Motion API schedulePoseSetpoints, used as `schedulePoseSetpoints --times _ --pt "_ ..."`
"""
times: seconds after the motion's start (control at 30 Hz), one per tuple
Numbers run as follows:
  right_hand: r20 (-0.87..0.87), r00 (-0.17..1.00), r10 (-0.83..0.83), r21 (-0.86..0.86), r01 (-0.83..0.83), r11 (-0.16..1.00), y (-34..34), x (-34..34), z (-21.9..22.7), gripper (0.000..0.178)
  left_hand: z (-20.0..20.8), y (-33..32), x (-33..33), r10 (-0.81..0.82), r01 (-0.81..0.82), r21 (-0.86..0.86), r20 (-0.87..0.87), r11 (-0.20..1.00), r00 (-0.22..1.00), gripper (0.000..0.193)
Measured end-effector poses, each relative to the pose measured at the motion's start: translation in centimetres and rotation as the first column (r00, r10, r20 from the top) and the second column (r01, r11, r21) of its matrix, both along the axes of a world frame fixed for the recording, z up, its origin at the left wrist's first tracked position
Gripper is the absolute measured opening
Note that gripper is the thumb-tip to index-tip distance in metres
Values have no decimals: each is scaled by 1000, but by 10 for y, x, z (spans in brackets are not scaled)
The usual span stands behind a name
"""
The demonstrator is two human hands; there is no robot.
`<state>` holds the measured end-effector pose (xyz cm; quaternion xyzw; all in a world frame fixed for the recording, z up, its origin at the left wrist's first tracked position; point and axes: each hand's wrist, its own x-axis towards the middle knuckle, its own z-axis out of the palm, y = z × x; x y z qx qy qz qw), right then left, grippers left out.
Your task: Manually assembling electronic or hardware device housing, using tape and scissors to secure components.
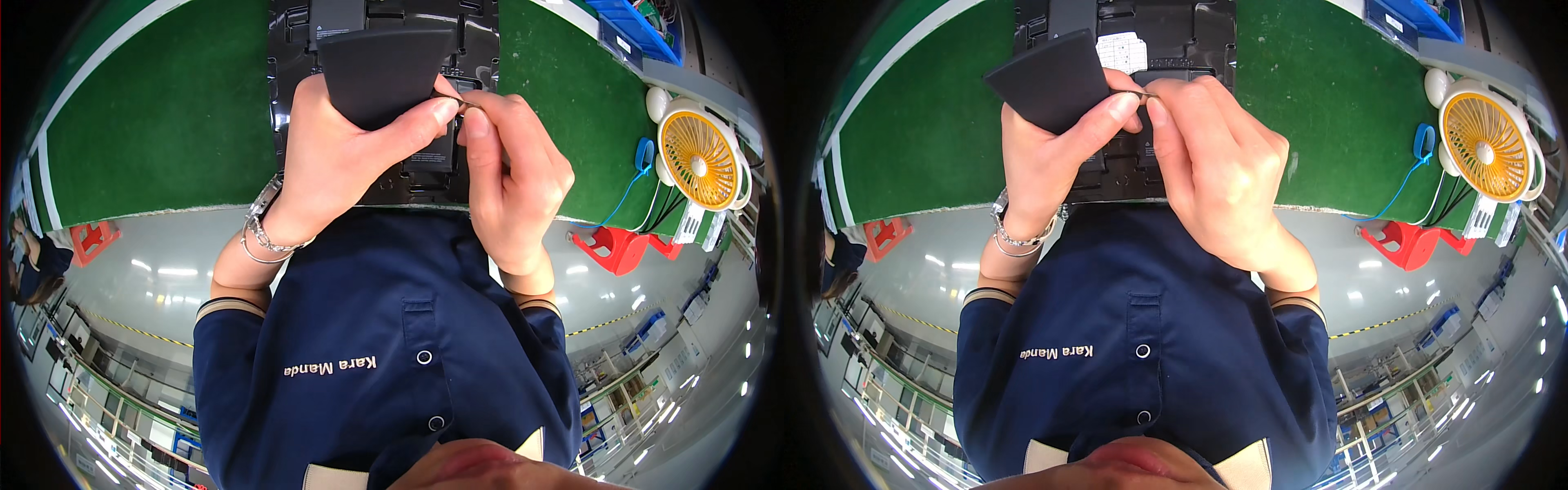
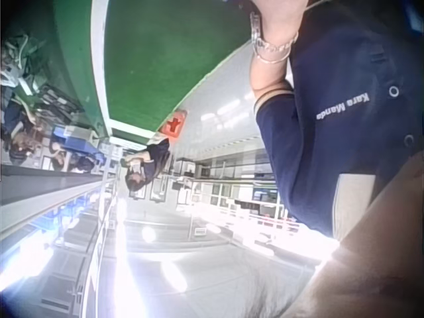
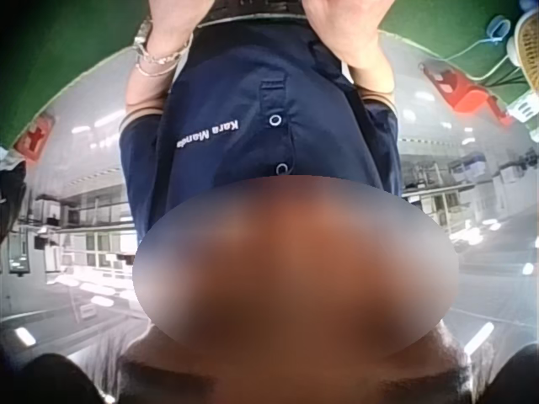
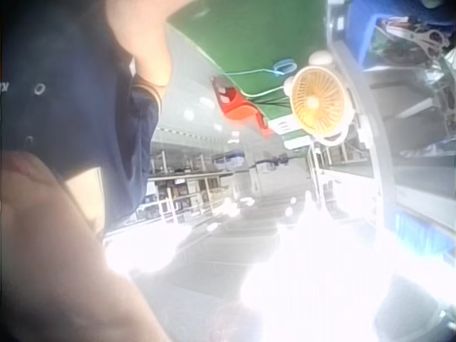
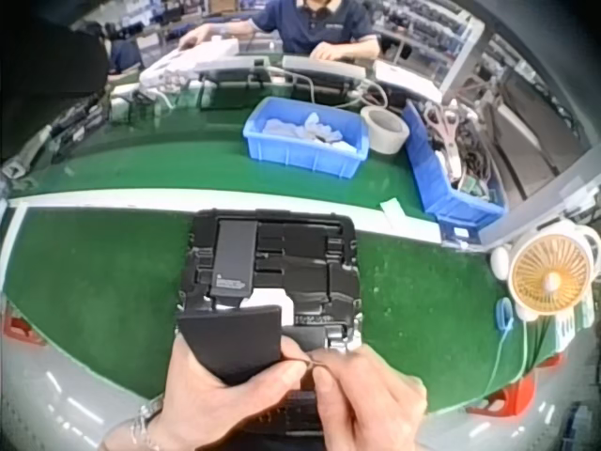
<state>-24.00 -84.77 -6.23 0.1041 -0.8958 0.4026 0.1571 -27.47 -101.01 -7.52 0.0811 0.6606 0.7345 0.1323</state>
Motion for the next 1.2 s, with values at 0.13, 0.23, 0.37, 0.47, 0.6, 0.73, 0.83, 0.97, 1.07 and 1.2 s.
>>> schedulePoseSetpoints --times 0.13,0.23,0.37,0.47,0.6,0.73,0.83,0.97,1.07,1.2 --pt "-20 1000 9 -1 -9 1000 0 0 -3 9 -1 1 0 5 -5 2 -8 1000 1000 11" --pt "-14 1000 8 -6 -8 1000 1 0 -2 9 2 2 1 13 -13 4 2 1000 1000 9" --pt "-27 1000 10 11 -10 1000 1 0 -2 8 4 3 2 27 -27 -13 17 1000 999 9" --pt "-23 1000 8 34 -7 999 1 0 -2 9 4 3 3 37 -37 -36 -8 999 999 8" --pt "-40 999 1 58 1 998 0 -1 -4 10 0 5 3 58 -61 -47 -55 997 997 8" --pt "-32 999 4 109 -1 994 1 -1 -5 12 -6 4 2 51 -57 -62 -103 996 993 8" --pt "-69 998 14 123 -5 992 3 -4 -7 10 -2 2 3 26 -34 -118 -63 992 998 9" --pt "-52 996 78 174 -68 982 11 -9 -5 14 -3 2 4 23 -33 -101 -97 994 995 10" --pt "-149 976 156 186 -127 974 20 -18 -11 21 1 2 2 -33 31 -71 -25 997 999 10" --pt "-327 909 260 238 -187 953 27 -26 -20 27 -2 1 -1 -124 114 76 142 991 982 11"
